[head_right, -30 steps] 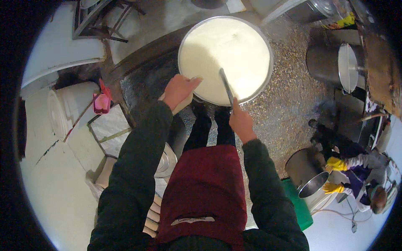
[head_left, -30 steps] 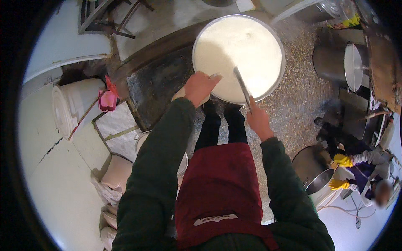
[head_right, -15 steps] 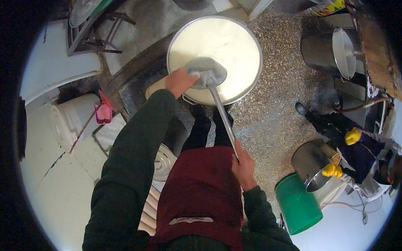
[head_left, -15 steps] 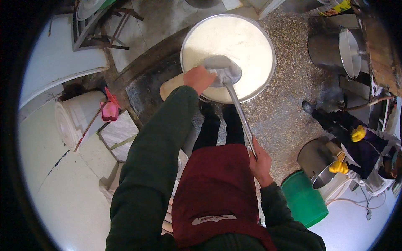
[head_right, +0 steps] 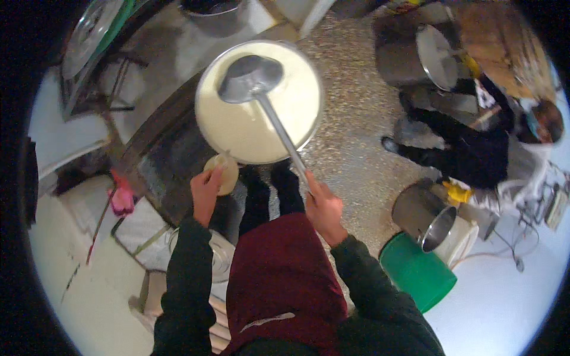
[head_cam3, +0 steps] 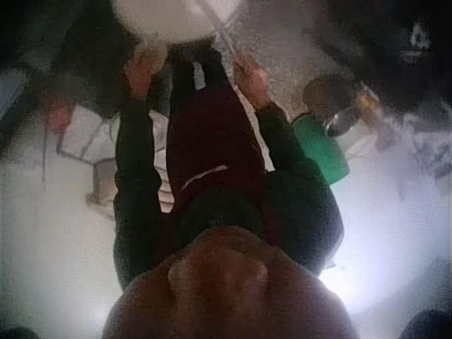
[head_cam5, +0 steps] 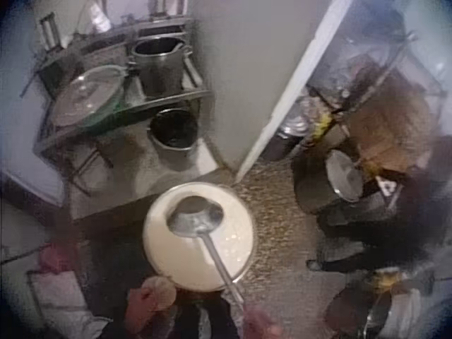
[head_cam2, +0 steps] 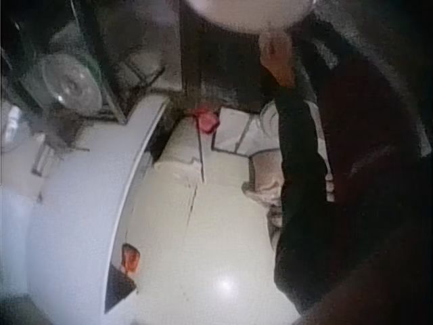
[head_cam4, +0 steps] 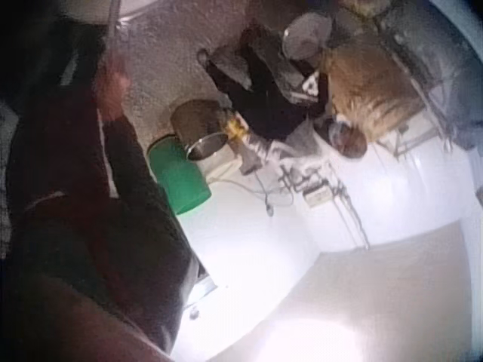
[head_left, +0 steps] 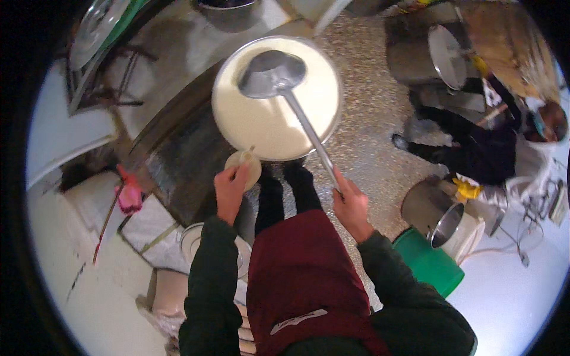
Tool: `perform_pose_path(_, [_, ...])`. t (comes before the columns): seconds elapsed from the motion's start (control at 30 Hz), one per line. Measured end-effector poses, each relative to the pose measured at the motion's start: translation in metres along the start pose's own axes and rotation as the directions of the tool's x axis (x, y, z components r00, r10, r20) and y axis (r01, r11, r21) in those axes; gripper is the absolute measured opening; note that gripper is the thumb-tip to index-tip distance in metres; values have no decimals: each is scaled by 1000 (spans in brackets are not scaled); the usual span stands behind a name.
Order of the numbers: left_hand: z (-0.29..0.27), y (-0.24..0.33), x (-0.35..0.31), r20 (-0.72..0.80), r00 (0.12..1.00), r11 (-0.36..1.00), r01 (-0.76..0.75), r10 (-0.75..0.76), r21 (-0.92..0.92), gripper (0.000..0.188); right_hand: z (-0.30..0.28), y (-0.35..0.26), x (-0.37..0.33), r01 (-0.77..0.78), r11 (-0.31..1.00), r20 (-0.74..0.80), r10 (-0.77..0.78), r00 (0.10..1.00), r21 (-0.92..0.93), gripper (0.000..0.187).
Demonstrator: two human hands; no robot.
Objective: The person serves a customer at a street food stall, then moves into a kitchen area and ladles a white liquid from a large pot into a small cup. The person repeatedly scoops and pours the liquid into the cup.
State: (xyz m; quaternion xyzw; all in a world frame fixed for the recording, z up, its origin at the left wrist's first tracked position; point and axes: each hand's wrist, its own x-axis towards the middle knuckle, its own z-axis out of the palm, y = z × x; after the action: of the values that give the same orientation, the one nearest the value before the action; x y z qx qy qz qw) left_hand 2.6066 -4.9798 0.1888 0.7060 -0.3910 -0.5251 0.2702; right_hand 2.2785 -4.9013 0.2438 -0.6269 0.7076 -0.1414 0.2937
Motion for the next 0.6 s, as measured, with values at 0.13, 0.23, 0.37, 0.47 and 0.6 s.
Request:
perform_pose_path(0.13, [8,-9,-22,18,998,996,57,-56,-72,45,24,-1,55,2,986,-12,-4,1000,-167,71])
perform_pose_path(0.23, [7,-13,-38,18,997,994,72,-70,-87,46,40,-5,87,-26,971,38,36,999,-237,70])
perform_pose_path(0.37, [2,-23,-55,13,997,995,73,-72,-68,43,51,-10,121,-10,959,78,33,996,-282,68])
perform_pose_path(0.47, [-9,-29,-64,-14,1000,999,-12,12,-33,41,59,-18,149,9,904,172,71,983,-427,67])
perform_pose_path(0.6, [-17,-28,-73,-86,996,998,-7,12,54,38,70,-14,194,71,902,253,44,966,-425,63])
